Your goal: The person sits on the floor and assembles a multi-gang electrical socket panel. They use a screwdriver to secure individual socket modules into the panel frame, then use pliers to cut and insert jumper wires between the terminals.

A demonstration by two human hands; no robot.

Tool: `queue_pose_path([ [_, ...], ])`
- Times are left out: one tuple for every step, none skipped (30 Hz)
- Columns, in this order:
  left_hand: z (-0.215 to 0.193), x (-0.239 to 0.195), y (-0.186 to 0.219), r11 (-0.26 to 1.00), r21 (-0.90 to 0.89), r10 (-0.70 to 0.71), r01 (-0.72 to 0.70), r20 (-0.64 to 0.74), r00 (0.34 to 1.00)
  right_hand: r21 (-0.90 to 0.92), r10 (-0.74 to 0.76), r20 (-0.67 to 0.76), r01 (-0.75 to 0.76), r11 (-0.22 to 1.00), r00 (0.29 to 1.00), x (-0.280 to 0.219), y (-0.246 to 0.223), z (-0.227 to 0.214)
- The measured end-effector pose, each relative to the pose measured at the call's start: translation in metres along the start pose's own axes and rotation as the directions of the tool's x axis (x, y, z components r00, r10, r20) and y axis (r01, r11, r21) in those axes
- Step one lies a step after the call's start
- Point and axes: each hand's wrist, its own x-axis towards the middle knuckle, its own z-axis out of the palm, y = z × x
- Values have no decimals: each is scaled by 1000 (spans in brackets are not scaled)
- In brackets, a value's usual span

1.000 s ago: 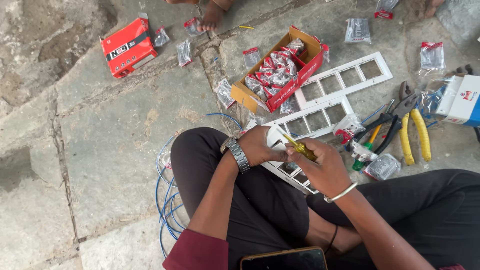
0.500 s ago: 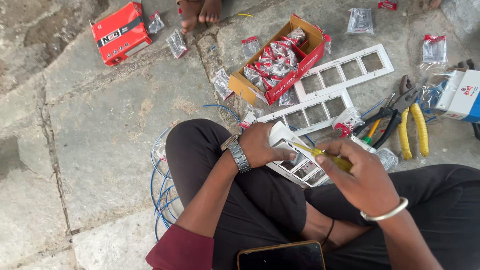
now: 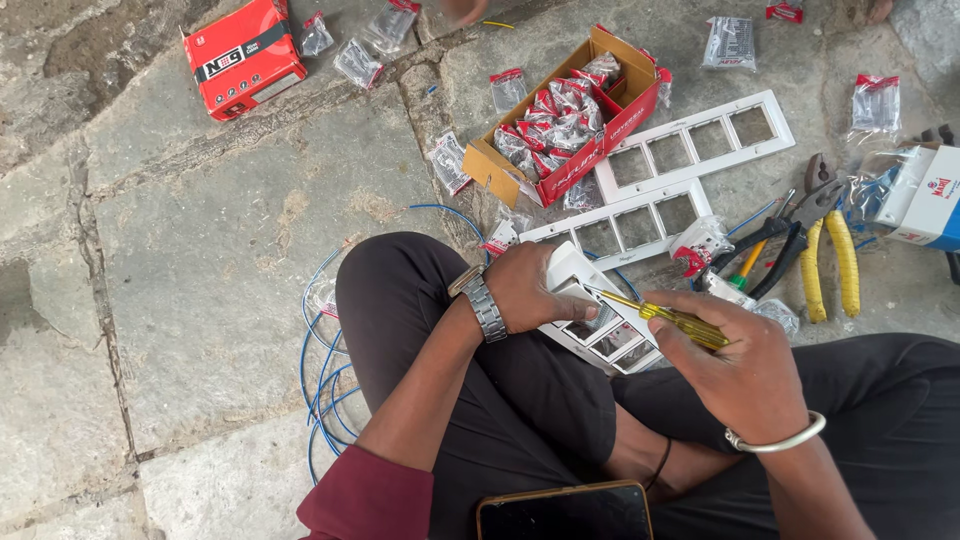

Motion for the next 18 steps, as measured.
queue_pose_path([
  [0, 0, 0, 1000, 3, 1, -1, 3, 1000, 6, 8, -1, -8, 1000, 1000, 0, 0, 0],
  [1, 0, 0, 1000, 6, 1, -1, 6, 1000, 13, 15, -1, -15, 1000, 1000, 0, 0, 0],
  [1, 0, 1, 1000, 9, 2, -2, 8, 1000, -13, -20, -9, 20, 1000, 1000, -1, 0, 0],
  [1, 1, 2, 1000, 18, -4, 3, 9, 1000, -39, -56, -15, 56, 998, 998, -1, 0, 0],
  [1, 1, 3, 1000, 27, -10, 10, 9, 1000, -64, -93, -21, 92, 994, 995, 0, -1, 0],
  [0, 1, 3, 999, 36, -16, 16, 9, 1000, -66, -97, -13, 96, 993, 995, 0, -2, 0],
  [0, 1, 4, 999, 33, -4, 4, -1, 1000, -68, -101, -6, 100, 993, 995, 0, -3, 0],
  [0, 1, 5, 1000, 31, 7, -7, -11, 1000, -71, -104, 1, 104, 992, 995, 1, -3, -1],
  [0, 1, 5, 999, 28, 17, -16, -21, 1000, -99, -117, 10, 117, 988, 993, 2, -3, 0],
  [-1, 0, 5, 1000, 10, 5, -5, -3, 1000, -127, -130, 19, 131, 983, 991, 4, -3, 0],
  [-1, -1, 5, 1000, -9, -4, 4, 16, 1000, -157, -142, 27, 144, 977, 990, 7, -3, -1],
  [-1, -1, 5, 1000, -29, -12, 13, 34, 999, -172, -159, 47, 165, 971, 986, 10, -3, -4],
  [-1, 0, 4, 1000, -20, -1, 2, 25, 1000, -186, -179, 67, 188, 964, 982, 14, -3, -6],
  [-1, 0, 3, 1000, -12, 10, -10, 15, 1000, -199, -197, 86, 211, 957, 977, 18, -4, -8],
  [-1, 0, 2, 1000, -5, 19, -19, 4, 1000, -188, -229, 101, 245, 951, 968, 21, -5, -9],
  [0, -1, 1, 1000, 4, 6, -6, 3, 1000, -177, -260, 115, 278, 944, 959, 24, -6, -9],
  [1, 0, 0, 1000, 12, -2, 2, 3, 1000, -169, -292, 126, 310, 935, 948, 26, -7, -10],
  [2, 2, 0, 1000, 20, -10, 10, 3, 1000, -186, -296, 128, 317, 930, 946, 26, -9, -9],
])
